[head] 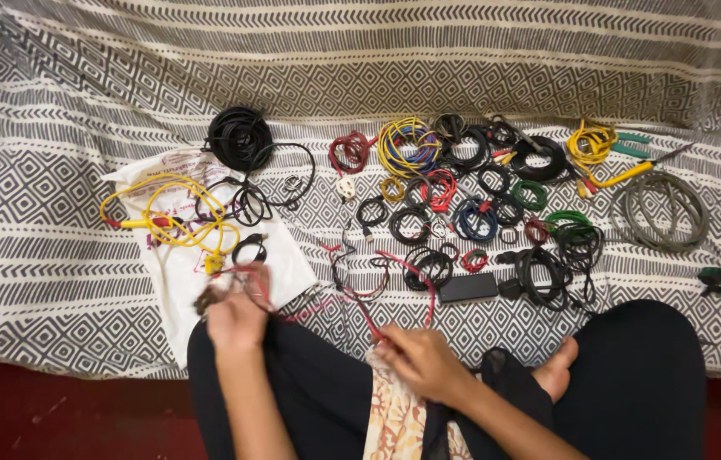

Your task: The person sits cross-legged on a patterned bedsheet and organizes various colored electrical cables. They pick up tangled cables, untangle them, and coil them into neat loops, placing the organized bundles back on the sheet.

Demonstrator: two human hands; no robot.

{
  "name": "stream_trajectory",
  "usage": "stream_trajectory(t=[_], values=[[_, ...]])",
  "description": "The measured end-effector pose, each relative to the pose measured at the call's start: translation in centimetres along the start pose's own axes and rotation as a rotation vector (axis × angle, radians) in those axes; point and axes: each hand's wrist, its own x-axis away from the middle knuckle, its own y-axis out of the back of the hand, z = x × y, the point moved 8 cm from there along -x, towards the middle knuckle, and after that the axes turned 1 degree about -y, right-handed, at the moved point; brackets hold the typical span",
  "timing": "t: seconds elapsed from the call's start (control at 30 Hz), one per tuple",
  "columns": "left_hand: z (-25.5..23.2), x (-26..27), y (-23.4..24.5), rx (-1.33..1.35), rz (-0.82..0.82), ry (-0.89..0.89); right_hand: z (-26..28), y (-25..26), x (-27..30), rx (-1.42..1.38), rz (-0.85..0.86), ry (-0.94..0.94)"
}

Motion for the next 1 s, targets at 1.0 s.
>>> stream_trajectory(t=[1.0], values=[[7.3, 8.9, -8.3, -1.326, 0.318, 0.058, -2.0, 4.3, 0.0, 0.06, -0.482, 0.199]])
